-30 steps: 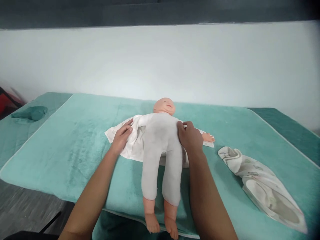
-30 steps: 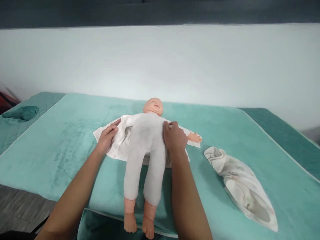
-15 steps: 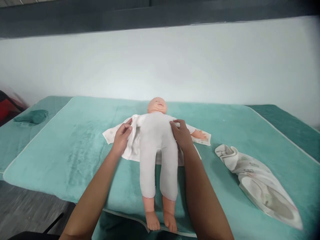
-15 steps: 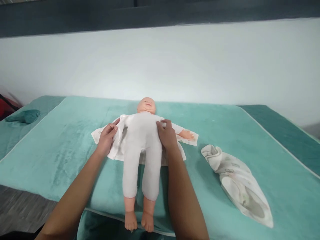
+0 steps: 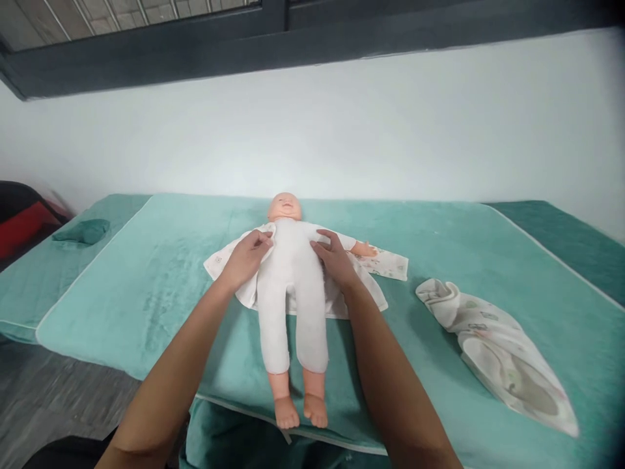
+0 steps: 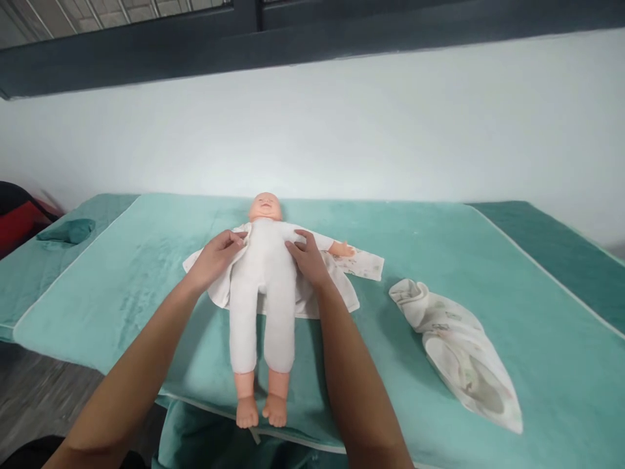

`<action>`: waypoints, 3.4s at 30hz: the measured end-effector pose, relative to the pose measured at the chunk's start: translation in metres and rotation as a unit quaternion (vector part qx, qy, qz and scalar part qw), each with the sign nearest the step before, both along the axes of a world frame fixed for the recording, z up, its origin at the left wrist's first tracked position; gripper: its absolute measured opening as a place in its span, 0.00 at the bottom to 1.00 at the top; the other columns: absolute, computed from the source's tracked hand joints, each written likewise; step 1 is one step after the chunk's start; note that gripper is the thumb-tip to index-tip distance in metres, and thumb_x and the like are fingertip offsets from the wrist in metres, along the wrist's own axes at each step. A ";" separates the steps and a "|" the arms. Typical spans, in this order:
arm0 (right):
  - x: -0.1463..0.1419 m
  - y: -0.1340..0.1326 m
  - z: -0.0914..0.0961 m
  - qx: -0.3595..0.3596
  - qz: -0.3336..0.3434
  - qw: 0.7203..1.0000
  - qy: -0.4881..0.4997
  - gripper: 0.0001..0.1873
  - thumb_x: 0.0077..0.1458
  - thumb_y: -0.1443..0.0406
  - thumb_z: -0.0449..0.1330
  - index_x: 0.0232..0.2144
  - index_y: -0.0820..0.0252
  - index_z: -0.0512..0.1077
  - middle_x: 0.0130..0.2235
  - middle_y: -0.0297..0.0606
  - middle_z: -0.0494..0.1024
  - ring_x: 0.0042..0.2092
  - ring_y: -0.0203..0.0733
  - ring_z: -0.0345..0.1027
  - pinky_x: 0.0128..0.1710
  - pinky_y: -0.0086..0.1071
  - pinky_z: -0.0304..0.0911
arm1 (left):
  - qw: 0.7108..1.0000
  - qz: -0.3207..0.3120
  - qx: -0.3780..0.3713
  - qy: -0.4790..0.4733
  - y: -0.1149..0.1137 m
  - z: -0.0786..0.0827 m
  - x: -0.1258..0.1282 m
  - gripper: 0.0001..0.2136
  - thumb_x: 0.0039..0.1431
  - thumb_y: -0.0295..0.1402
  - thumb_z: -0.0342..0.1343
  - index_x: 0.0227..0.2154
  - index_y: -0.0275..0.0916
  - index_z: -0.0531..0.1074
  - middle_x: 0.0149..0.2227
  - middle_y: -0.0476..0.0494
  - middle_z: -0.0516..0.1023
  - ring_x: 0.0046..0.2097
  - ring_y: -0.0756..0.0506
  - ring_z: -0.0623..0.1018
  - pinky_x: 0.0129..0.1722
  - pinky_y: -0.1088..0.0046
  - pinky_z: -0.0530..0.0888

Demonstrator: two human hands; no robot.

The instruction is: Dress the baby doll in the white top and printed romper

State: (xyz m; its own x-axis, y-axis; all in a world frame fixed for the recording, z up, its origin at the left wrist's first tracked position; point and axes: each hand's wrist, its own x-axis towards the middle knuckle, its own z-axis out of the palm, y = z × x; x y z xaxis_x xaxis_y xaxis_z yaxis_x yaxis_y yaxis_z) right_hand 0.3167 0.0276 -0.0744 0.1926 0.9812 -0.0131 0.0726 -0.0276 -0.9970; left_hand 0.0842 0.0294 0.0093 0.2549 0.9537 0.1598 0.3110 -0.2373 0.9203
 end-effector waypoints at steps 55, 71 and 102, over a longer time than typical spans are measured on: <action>-0.042 0.032 0.052 0.147 -0.025 0.936 -0.319 0.16 0.63 0.56 0.53 0.45 0.55 0.74 0.44 0.43 0.80 0.46 0.49 0.72 0.45 0.38 0.64 | 0.848 0.358 0.118 0.373 0.042 -0.108 -0.165 0.23 0.54 0.17 0.45 0.50 0.39 0.72 0.49 0.37 0.76 0.53 0.40 0.75 0.52 0.64 0.71; -0.040 0.080 0.039 0.108 -0.031 0.975 -0.192 0.13 0.56 0.61 0.56 0.41 0.52 0.77 0.44 0.36 0.82 0.41 0.47 0.72 0.46 0.41 0.66 | 0.851 0.370 0.114 0.356 0.044 -0.111 -0.167 0.20 0.55 0.19 0.44 0.47 0.39 0.72 0.48 0.38 0.78 0.52 0.40 0.76 0.52 0.62 0.72; 0.129 -0.001 -0.016 0.105 -0.140 0.948 0.267 0.09 0.49 0.60 0.64 0.33 0.53 0.69 0.39 0.40 0.79 0.46 0.48 0.75 0.44 0.45 0.74 | 0.898 0.297 0.232 0.227 0.032 -0.063 -0.049 0.21 0.63 0.24 0.44 0.57 0.38 0.66 0.58 0.36 0.71 0.62 0.41 0.70 0.63 0.61 0.68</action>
State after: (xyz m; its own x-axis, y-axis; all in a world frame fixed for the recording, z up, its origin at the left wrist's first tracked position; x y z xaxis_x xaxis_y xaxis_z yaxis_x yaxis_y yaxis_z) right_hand 0.4455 0.0263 -0.0909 0.4663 0.8846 0.0086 -0.4245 0.2323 -0.8751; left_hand 0.0353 0.0615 -0.0536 -0.1367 0.8008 0.5831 0.8281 -0.2306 0.5110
